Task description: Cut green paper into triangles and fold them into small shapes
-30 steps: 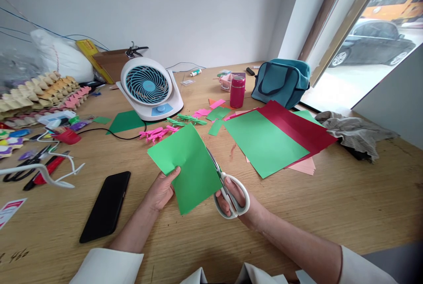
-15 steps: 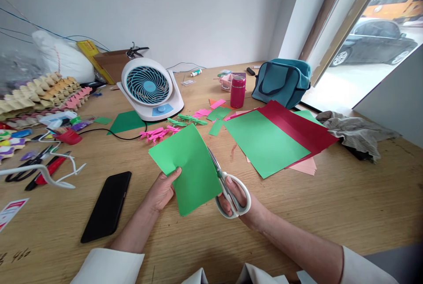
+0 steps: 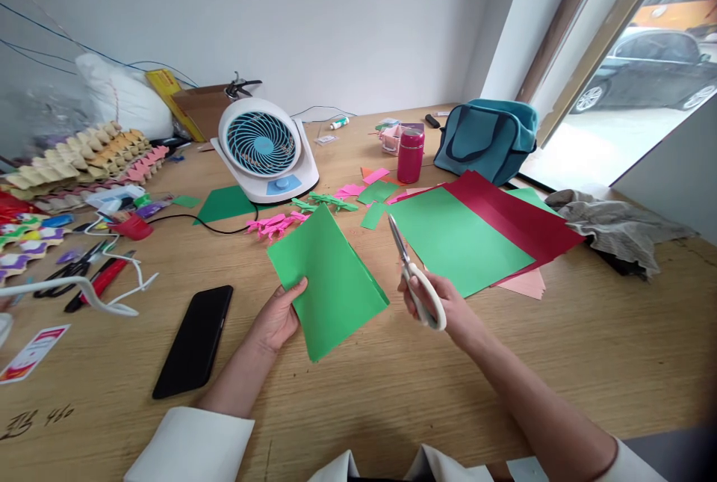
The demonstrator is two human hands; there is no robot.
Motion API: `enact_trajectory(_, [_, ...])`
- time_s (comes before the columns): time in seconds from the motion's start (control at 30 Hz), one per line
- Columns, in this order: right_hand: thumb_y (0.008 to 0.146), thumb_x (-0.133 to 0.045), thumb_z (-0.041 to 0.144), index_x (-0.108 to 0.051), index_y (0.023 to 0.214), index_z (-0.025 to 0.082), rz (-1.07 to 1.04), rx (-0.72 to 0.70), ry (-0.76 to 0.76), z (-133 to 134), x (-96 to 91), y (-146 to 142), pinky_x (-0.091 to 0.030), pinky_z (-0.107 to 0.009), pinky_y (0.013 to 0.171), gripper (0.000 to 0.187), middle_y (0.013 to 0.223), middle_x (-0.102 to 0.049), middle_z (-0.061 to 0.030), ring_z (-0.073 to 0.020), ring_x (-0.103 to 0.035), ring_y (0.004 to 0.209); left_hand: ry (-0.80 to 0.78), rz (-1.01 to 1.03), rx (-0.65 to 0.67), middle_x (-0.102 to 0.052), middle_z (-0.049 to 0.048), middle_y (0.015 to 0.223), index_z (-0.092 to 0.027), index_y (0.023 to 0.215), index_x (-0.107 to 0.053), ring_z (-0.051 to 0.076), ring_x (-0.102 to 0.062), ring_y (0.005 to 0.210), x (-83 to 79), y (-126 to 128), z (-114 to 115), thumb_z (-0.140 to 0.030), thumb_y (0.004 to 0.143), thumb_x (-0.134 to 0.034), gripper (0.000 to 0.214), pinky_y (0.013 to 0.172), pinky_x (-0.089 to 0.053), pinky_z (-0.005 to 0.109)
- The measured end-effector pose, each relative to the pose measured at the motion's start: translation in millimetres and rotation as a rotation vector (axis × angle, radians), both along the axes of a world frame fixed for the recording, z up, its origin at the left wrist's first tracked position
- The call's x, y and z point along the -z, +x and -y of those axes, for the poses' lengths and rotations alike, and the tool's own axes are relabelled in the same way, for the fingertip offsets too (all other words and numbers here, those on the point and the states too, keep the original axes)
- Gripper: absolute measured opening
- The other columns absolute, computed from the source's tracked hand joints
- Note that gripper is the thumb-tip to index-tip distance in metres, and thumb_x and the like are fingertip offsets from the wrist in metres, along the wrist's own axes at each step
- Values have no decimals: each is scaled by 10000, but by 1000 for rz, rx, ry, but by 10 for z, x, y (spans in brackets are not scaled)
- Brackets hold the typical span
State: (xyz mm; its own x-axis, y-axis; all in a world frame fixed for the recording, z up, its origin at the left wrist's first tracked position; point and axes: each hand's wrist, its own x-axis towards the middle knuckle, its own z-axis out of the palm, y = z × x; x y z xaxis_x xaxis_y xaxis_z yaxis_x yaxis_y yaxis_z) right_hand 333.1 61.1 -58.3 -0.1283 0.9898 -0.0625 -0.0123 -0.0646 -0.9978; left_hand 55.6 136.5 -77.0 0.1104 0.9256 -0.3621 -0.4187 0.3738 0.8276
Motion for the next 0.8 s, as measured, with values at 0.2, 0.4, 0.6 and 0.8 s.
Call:
enact_trajectory(0.2, [883,-572,389,-576,793,199,1160,352,294,-162,141,312,-274,-310,659,211,746,-621,-11,-177,-566,738,-16,20,-7,-772,69,1069,-168,1045,-735,262,-706,1059,-21,-12,-11,-189,702,-819,353,908,-589,364])
enact_trajectory(0.4, [905,-556,469,-699,957,207,1502,340,196,-196,224,439,-274,-342,717,302,906,-664,-62,-229,-616,874,13,76,-45,-786,45,999,-171,1021,-743,228,-732,955,-74,-39,-21,-145,726,-788,299,803,-608,319])
enact_trajectory(0.6, [893,-574,480,-716,1037,223,1489,308,124,-189,168,455,-298,-346,749,326,964,-655,-70,-228,-606,877,20,79,-56,-775,65,1051,-174,1041,-732,253,-723,1000,-107,-71,-28,-156,721,-793,326,815,-607,341])
enact_trajectory(0.8, [890,-603,464,-705,1067,211,1480,261,115,-182,179,470,-329,-346,765,325,984,-643,-75,-239,-610,926,28,84,-76,-775,64,1051,-171,1018,-732,259,-717,1020,-120,-63,-26,-152,720,-796,305,830,-613,349])
